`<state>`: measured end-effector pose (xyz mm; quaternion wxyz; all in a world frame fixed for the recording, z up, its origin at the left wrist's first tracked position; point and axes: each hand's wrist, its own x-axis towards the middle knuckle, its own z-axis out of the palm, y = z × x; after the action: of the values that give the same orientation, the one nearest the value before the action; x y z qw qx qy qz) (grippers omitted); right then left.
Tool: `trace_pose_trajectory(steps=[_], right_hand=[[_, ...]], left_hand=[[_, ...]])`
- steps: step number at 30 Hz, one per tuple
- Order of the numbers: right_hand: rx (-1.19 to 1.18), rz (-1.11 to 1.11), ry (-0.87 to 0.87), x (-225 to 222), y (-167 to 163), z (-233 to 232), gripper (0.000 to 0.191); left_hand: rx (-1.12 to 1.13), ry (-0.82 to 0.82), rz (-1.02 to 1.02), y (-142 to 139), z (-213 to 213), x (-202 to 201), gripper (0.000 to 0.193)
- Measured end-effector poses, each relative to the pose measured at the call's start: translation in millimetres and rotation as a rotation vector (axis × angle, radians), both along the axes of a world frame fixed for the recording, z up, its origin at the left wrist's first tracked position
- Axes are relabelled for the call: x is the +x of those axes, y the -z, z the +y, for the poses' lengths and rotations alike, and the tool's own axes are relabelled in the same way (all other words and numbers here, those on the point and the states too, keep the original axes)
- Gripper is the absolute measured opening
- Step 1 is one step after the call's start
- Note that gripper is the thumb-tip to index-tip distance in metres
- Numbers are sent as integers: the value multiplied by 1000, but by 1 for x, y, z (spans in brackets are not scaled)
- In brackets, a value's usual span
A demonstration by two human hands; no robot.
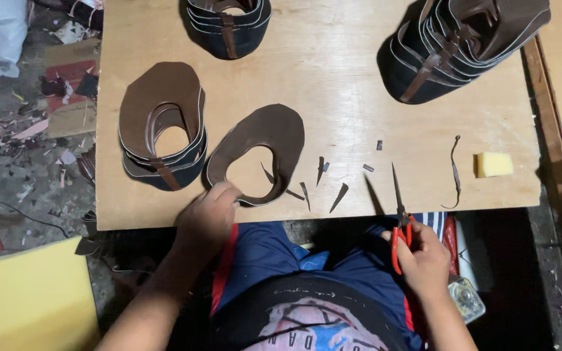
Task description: The person trims excess leather edges from shoe upper components using red-handled shears, rotating each upper to cut small strips of scrap off the seam line, and sets finished uppers on the workbench with the other completed pairs.
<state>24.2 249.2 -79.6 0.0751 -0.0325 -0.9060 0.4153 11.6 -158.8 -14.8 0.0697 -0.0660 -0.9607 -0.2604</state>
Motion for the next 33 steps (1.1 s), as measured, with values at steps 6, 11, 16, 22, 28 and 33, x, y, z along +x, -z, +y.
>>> trace_pose_trajectory(steps=[6, 11, 16, 22, 28, 33], right_hand=[[88, -1, 88, -1, 5, -3, 43], [129, 16, 111, -7, 7, -8, 41], [111, 2, 157, -18, 10, -15, 44], [72, 7, 150, -36, 18, -18, 47], [32, -9, 144, -41, 22, -20, 45], [108, -20, 121, -40, 18, -18, 42]], left_hand=[[198, 39, 168, -27, -4, -31, 16], [533, 55, 424, -53, -20, -123, 9], [239, -81, 664, -68, -51, -264, 9], [14, -292, 250, -42, -53, -348, 14], [2, -152, 68, -23, -55, -353, 29], [243, -28, 360, -23, -77, -303, 43]])
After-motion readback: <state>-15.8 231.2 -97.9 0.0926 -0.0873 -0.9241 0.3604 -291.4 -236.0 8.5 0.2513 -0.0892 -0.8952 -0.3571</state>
